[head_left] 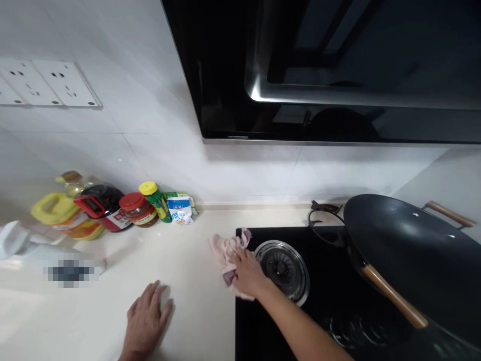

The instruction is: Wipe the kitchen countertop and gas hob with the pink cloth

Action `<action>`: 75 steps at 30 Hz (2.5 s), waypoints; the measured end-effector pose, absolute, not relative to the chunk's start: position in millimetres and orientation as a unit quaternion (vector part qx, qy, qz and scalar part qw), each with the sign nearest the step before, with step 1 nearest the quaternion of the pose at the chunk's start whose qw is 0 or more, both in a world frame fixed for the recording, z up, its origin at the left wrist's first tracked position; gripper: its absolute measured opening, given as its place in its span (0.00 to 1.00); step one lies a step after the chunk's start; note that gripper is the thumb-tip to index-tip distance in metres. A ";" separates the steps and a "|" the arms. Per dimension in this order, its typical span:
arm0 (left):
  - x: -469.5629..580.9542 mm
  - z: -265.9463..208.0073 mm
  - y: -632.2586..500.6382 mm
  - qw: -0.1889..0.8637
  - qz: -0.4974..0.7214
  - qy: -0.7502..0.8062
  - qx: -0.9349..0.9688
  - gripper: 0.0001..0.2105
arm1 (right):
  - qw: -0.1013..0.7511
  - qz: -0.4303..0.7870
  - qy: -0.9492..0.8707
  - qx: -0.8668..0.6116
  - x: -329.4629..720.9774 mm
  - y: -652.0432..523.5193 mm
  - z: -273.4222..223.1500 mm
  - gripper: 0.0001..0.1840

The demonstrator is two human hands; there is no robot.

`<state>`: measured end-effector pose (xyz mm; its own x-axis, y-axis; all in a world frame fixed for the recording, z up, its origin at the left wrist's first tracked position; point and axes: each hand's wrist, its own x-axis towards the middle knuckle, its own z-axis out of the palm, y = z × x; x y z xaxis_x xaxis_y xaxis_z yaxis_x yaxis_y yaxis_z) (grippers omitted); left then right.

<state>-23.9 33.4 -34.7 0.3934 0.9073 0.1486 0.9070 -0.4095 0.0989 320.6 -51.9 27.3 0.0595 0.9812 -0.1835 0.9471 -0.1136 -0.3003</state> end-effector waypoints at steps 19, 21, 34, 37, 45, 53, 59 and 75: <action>-24.6 -37.8 31.9 -0.023 0.104 0.525 0.844 0.24 | 0.083 0.160 -0.657 -0.732 305.7 -133.8 8.2 0.26; -24.9 -37.8 32.0 -0.022 0.104 0.527 0.843 0.24 | 0.034 0.134 -0.662 -0.737 321.3 -90.9 19.1 0.28; -25.6 -37.4 30.4 -0.019 0.103 0.527 0.843 0.24 | 0.026 0.053 -0.544 -0.837 474.3 -12.0 17.1 0.26; -24.6 -36.1 30.6 -0.020 0.102 0.528 0.843 0.24 | 0.024 0.038 -0.520 -0.853 500.8 -33.4 13.0 0.24; -20.1 -32.4 33.2 -0.013 0.100 0.525 0.845 0.26 | -0.005 0.022 -0.480 -0.877 528.6 -126.7 3.5 0.27; -12.0 -22.0 30.8 0.004 0.083 0.538 0.839 0.27 | -0.020 0.007 -0.415 -0.910 479.9 -207.4 3.4 0.24; -7.6 -13.2 27.3 0.011 0.067 0.543 0.837 0.25 | 0.004 0.025 -0.398 -0.917 418.8 -229.8 10.0 0.24; -8.3 -14.7 23.1 0.010 0.086 0.521 0.849 0.23 | 0.231 0.186 -0.539 -0.788 177.2 -162.6 15.5 0.17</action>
